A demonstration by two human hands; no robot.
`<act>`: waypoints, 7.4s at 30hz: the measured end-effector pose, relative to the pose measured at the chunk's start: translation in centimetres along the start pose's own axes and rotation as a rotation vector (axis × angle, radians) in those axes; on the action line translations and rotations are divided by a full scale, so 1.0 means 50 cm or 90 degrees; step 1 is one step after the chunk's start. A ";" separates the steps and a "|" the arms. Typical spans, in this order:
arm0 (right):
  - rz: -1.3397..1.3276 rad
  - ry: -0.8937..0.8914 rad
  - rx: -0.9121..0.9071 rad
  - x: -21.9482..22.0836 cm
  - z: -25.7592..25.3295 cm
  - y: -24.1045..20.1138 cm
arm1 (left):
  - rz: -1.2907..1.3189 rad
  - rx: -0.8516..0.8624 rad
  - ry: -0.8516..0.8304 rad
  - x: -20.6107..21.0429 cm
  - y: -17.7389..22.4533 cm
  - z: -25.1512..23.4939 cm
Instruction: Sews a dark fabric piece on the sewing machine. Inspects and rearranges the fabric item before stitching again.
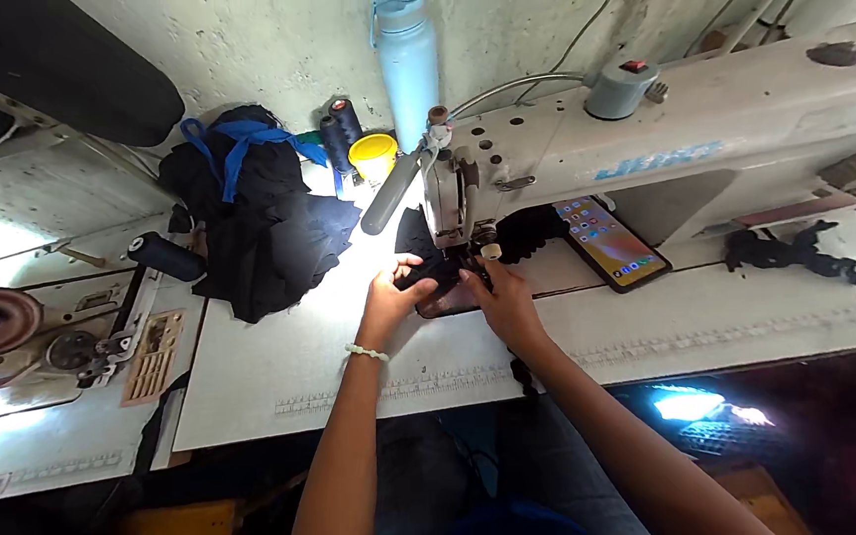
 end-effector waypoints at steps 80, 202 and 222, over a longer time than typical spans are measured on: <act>-0.049 -0.060 -0.001 -0.117 0.120 -0.020 | -0.613 0.306 -0.210 0.135 0.031 0.165; 0.269 0.155 -0.183 -0.023 0.097 -0.072 | -0.492 0.365 -0.222 0.106 0.050 -0.006; 0.264 0.129 -0.229 -0.008 0.112 -0.085 | -0.480 0.490 -0.187 0.105 0.055 -0.012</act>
Point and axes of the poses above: each hand's wrist, its own z-axis away from the middle knuckle, its own x-axis out of the palm, y = z × x, the point moved 7 cm from there along -z, towards the middle knuckle, and after that the axes turned 14 degrees about z, right-handed, at the moved point
